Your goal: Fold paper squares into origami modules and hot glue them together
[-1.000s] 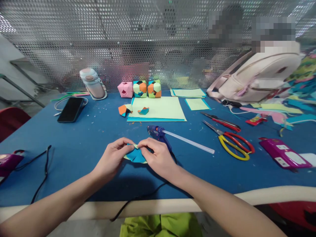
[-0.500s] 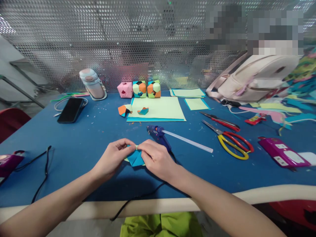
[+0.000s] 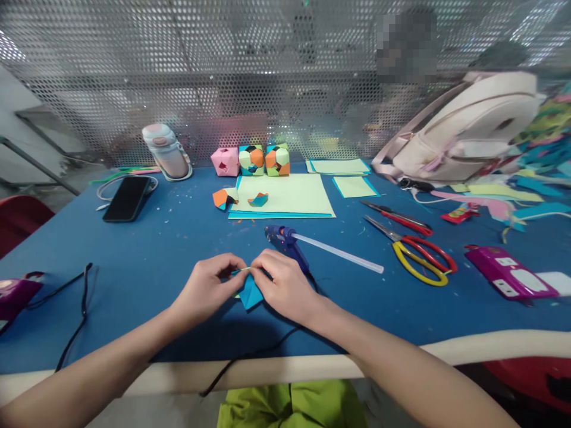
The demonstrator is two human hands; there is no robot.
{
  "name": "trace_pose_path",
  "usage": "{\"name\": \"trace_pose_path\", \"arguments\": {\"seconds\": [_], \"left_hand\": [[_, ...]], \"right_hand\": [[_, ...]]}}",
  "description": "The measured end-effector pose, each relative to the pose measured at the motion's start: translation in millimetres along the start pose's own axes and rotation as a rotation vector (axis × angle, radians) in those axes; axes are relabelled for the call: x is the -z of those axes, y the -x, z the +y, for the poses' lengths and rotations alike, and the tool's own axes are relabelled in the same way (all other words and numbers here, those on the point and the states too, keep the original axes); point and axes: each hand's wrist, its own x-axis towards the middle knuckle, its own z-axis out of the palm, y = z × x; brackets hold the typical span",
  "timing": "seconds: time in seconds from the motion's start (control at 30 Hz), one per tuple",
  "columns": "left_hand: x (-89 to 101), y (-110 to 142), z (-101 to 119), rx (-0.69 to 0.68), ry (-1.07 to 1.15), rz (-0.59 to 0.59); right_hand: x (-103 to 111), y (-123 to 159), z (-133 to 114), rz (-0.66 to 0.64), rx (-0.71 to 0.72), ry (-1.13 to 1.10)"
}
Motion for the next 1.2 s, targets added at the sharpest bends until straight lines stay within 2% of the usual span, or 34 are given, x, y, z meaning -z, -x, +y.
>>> {"name": "trace_pose_path", "arguments": {"seconds": [0.07,0.13,0.23,0.33,0.47,0.57,0.67,0.8,0.9,0.97,1.1,1.2], "left_hand": [[0.4,0.0,-2.2,-0.076,-0.064,-0.050],[1.1,0.3,-3.4,-0.114,-0.088,-0.073],[2.4,0.4,-2.9,-0.105,-0.085,-0.060],[2.2,-0.8,-1.8,0.027,0.011,0.017],[-0.4,-3.5,-2.8,0.196,0.218,0.151],[-2.6,-4.4,-3.2,0.269,0.355,0.143],[-3.5,-4.0,-1.8,0.258,0.384,0.095],[-3.4,-2.5,-2.1,0.160,0.218,0.050],[-3.8,-2.2,-5.2,0.160,0.154,0.035],[-4.4,-2.8,-7.1,0.180,0.180,0.069],[-6.3,-4.3,-7.7,0.199,0.276,0.202],[-8.1,-4.3,-5.9,0.212,0.345,0.200]], "right_hand": [[-0.2,2.4,3.9,-0.040,0.095,0.079],[-0.1,3.6,6.5,-0.077,0.122,0.113],[2.5,1.3,4.8,-0.101,-0.014,0.001],[6.7,-3.1,-0.2,-0.068,-0.181,-0.159],[5.5,-4.4,-0.3,0.007,-0.304,-0.197],[-0.2,-2.7,4.1,0.007,-0.353,-0.179],[-3.6,-1.8,7.3,0.014,-0.311,-0.084],[-3.6,-0.9,9.1,0.062,-0.150,0.058],[-3.3,0.3,9.4,0.108,-0.068,0.081],[-3.5,0.8,8.8,0.127,-0.061,0.068],[-3.9,0.8,6.8,0.112,-0.138,0.040],[-4.0,0.0,7.5,0.103,-0.162,0.064]]}}
